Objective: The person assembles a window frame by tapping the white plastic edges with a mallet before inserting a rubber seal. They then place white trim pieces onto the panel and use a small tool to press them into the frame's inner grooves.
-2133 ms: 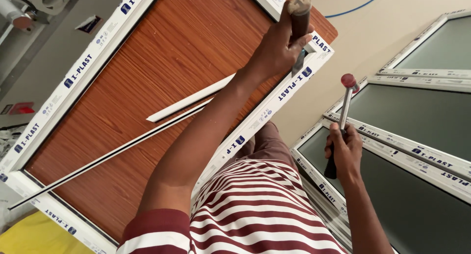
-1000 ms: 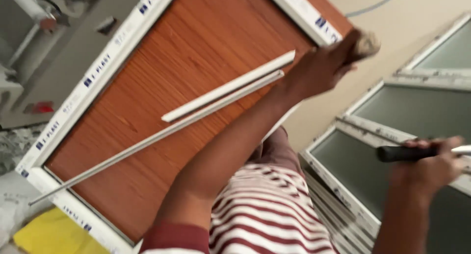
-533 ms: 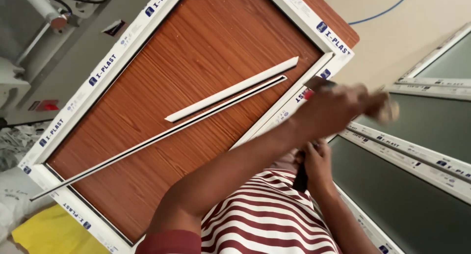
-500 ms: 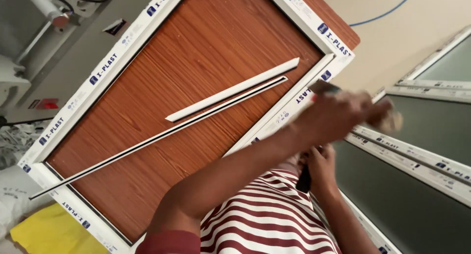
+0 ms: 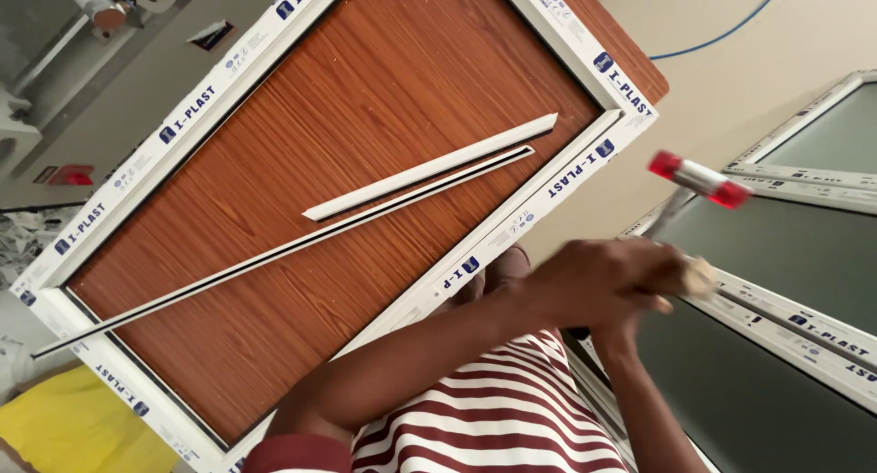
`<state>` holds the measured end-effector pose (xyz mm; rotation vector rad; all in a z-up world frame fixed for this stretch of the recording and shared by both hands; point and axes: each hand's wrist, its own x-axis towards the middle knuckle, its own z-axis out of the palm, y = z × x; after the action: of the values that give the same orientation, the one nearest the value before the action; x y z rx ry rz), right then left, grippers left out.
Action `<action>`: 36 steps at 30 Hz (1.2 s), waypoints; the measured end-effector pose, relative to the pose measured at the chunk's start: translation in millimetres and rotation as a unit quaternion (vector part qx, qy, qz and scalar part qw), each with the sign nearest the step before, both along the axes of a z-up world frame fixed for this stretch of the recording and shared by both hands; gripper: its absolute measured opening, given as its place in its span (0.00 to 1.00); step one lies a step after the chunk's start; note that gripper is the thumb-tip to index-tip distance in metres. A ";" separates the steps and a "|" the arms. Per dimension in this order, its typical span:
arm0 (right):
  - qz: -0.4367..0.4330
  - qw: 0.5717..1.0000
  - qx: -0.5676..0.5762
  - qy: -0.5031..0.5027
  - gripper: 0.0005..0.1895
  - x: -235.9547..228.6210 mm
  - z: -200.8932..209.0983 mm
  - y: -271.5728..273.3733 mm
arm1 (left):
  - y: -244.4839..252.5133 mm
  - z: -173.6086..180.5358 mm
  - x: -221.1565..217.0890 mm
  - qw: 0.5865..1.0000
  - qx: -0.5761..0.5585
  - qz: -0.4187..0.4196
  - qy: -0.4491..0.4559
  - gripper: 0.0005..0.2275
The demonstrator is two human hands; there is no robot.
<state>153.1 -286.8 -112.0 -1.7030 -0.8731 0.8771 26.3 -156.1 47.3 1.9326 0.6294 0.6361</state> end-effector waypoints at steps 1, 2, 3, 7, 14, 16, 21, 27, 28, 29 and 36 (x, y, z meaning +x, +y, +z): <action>0.003 1.000 0.000 0.001 0.25 -6.3 18.5 17.0 | 5.2 -2.5 -17.1 1.000 0.000 0.003 0.001 0.22; -0.013 0.998 -0.025 0.064 0.24 -12.9 37.0 34.0 | 10.3 -5.1 -34.4 0.996 -0.082 0.040 0.013 0.22; -0.029 0.990 -0.051 0.127 0.23 -19.2 55.5 50.2 | 14.7 -7.9 -51.3 0.983 -0.164 0.077 0.025 0.22; -0.053 0.994 -0.098 0.002 0.29 -43.4 67.1 90.9 | 12.2 -76.5 -110.0 0.946 -0.121 0.248 0.173 0.21; -0.063 0.992 -0.102 -0.036 0.28 -57.0 23.3 108.7 | 6.3 -143.7 -151.3 0.908 -0.195 0.246 0.278 0.19; -0.075 0.992 -0.095 -0.027 0.28 -62.3 22.0 109.1 | 2.9 -149.7 -152.4 0.915 -0.198 0.241 0.256 0.18; -0.083 0.987 -0.116 -0.072 0.29 -73.6 26.3 114.6 | -4.5 -144.4 -153.4 0.925 -0.127 0.309 0.181 0.16; -0.062 0.977 -0.077 -0.190 0.29 -56.7 -25.9 98.0 | 40.3 -104.8 -176.9 0.816 -0.268 0.472 0.198 0.15; -0.061 0.976 -0.078 -0.191 0.29 -55.9 -23.4 95.9 | 48.4 -105.8 -193.8 0.815 -0.270 0.472 0.198 0.15; -0.046 0.972 -0.079 -0.218 0.28 -54.1 -21.0 98.1 | 57.3 -107.0 -210.9 0.829 -0.191 0.496 0.174 0.12; -0.035 0.982 -0.163 -0.083 0.29 -61.7 18.1 115.2 | 101.4 -45.1 -245.1 0.891 0.021 0.451 0.043 0.11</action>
<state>91.4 -171.6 -93.9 -2.1045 -0.8047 0.8742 -218.8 -54.7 2.1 1.6364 1.6137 1.1317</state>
